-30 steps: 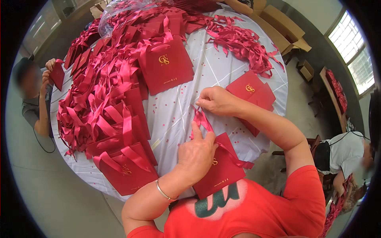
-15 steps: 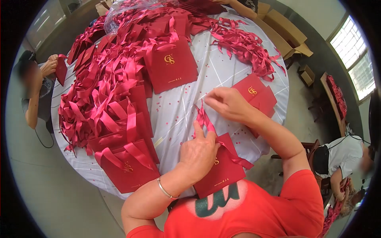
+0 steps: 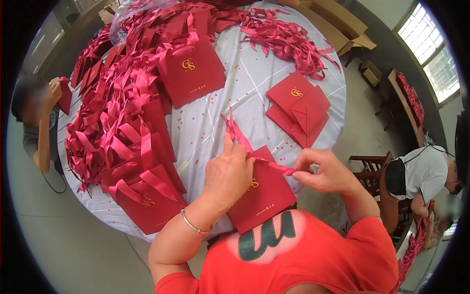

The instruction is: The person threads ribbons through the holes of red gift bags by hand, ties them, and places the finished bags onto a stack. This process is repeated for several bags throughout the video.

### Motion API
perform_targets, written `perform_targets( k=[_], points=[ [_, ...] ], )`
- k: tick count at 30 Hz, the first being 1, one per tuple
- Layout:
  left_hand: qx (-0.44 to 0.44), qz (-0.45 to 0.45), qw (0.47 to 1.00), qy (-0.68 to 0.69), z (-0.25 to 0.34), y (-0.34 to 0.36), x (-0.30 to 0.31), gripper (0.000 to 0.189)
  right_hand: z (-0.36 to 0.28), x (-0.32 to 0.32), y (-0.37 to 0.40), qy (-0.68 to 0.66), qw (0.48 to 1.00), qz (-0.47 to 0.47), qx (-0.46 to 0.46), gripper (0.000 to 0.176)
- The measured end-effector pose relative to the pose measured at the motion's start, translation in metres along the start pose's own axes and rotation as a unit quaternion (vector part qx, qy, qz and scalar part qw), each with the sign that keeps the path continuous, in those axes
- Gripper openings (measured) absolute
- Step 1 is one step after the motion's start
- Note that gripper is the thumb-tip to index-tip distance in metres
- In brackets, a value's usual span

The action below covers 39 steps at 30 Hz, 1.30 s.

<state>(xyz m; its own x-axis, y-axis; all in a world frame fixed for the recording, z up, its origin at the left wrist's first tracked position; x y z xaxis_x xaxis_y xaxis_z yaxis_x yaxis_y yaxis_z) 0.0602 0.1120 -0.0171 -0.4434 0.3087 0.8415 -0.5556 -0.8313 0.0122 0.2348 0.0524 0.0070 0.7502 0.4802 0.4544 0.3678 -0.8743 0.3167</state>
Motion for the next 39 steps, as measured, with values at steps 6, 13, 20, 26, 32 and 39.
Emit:
perform_targets(
  k=[6, 13, 20, 26, 32, 39],
  points=[
    [-0.003, 0.032, 0.999, -0.002, 0.004, 0.003, 0.004, 0.021, -0.024, 0.001, 0.011, -0.316, 0.942, -0.052, 0.102, 0.019],
    [-0.022, 0.046, 0.999, -0.013, 0.007, 0.005, 0.006, 0.021, -0.058, 0.01, -0.001, -0.379, 0.866, -0.08, 0.316, 0.05],
    [-0.019, 0.013, 0.999, 0.037, -0.002, 0.003, 0.006, 0.015, -0.122, 0.018, 0.01, 0.22, 0.878, 0.204, 0.372, 0.012],
    [-0.018, -0.074, 0.991, 0.107, -0.009, -0.002, 0.002, 0.015, -0.083, -0.016, -0.036, 0.22, 0.91, 0.105, 0.335, 0.014],
    [-0.01, -0.166, 0.954, 0.249, -0.013, -0.004, 0.002, 0.021, -0.051, -0.021, -0.056, 0.191, 0.948, 0.048, 0.25, 0.014],
    [0.067, -0.232, 0.902, 0.357, -0.027, -0.001, 0.001, 0.023, -0.035, 0.004, -0.043, 0.158, 0.961, 0.079, 0.214, 0.013]
  ],
)
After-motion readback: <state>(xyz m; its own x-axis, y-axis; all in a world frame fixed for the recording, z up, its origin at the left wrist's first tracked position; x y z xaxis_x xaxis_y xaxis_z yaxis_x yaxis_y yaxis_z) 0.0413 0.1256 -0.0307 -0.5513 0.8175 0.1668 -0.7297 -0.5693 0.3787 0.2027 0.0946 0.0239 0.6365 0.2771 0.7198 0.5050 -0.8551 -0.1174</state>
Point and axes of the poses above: each hand's wrist, its own y-axis away from the middle knuckle, its own x-axis out of the back of the hand, z = x × y, the point moved 9 cm from there along -y, towards the middle knuckle, and after that the axes turned 12 degrees about -z, right-handed, at the moved point
